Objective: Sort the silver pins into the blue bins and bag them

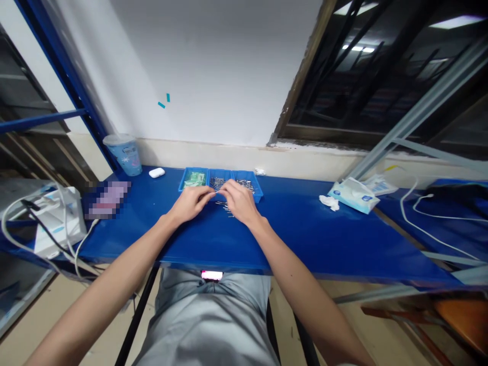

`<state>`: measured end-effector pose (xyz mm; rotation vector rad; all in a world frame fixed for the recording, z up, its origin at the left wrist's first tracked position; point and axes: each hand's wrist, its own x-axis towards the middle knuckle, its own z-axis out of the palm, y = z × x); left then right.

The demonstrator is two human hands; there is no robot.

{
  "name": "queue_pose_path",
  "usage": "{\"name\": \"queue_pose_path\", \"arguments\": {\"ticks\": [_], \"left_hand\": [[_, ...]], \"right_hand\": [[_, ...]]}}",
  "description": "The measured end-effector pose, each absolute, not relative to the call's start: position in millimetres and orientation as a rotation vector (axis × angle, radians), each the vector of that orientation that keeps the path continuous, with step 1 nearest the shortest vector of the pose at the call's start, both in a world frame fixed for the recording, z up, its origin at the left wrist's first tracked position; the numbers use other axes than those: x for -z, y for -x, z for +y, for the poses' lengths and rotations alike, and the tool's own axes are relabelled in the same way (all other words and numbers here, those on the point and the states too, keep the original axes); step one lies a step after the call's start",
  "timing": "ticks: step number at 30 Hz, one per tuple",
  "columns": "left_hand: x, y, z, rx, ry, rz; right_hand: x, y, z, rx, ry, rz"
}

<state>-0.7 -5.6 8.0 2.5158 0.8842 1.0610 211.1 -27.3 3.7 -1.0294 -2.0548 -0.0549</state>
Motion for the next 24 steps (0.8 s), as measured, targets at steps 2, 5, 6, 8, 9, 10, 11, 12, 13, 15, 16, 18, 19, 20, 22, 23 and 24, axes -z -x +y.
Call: {"name": "queue_pose_path", "arguments": {"ticks": [2, 5, 6, 8, 9, 10, 11, 12, 13, 15, 16, 18, 19, 20, 22, 23, 24], "left_hand": [[-7, 2, -5, -1.102, -2.472, 0.922], [-4, 4, -3, -1.148, -2.426, 1.012], [-3, 4, -3, -1.132, -2.434, 1.035], [0, 2, -2, -1.037, -2.484, 1.058], [1, 1, -2, -0.959, -2.516, 1.060], [2, -1, -2, -0.866, -2.546, 1.061], [3, -4, -2, -0.768, -2.574, 1.064], [4, -6, -3, -0.677, -2.600, 1.076], [6, -8, -3, -0.595, -2.623, 1.102], [8, -10, -4, -0.473, -2.671, 1.185], [9, -12, -4, -0.430, -2.696, 1.234], [11, -13, -6, -0.367, -2.743, 1.315], [11, -14, -7, -0.353, -2.762, 1.339], [12, -15, -8, -0.349, -2.775, 1.358], [13, -17, -9, -0.354, -2.780, 1.374], [14, -18, -9, -0.357, -2.779, 1.373], [14, -18, -8, -0.359, -2.777, 1.367]], "right_hand": [[-6, -217, -25, 0.080, 0.982, -1.986], [-11, -228, -24, 0.167, 0.953, -1.762], [-13, -232, -23, 0.210, 0.966, -1.670], [-17, -240, -23, 0.297, 1.020, -1.501], [-18, -243, -22, 0.329, 1.062, -1.442], [-18, -245, -21, 0.350, 1.113, -1.408], [-18, -247, -19, 0.360, 1.166, -1.395], [-16, -247, -18, 0.362, 1.216, -1.400], [-15, -248, -16, 0.356, 1.256, -1.418], [-11, -246, -13, 0.333, 1.291, -1.472], [-10, -245, -12, 0.316, 1.287, -1.507], [-8, -241, -13, 0.268, 1.254, -1.586], [-8, -238, -14, 0.240, 1.231, -1.627], [-8, -235, -15, 0.214, 1.208, -1.665], [-10, -230, -18, 0.173, 1.167, -1.733], [-10, -228, -19, 0.162, 1.153, -1.766], [-11, -227, -21, 0.154, 1.141, -1.803]]}}
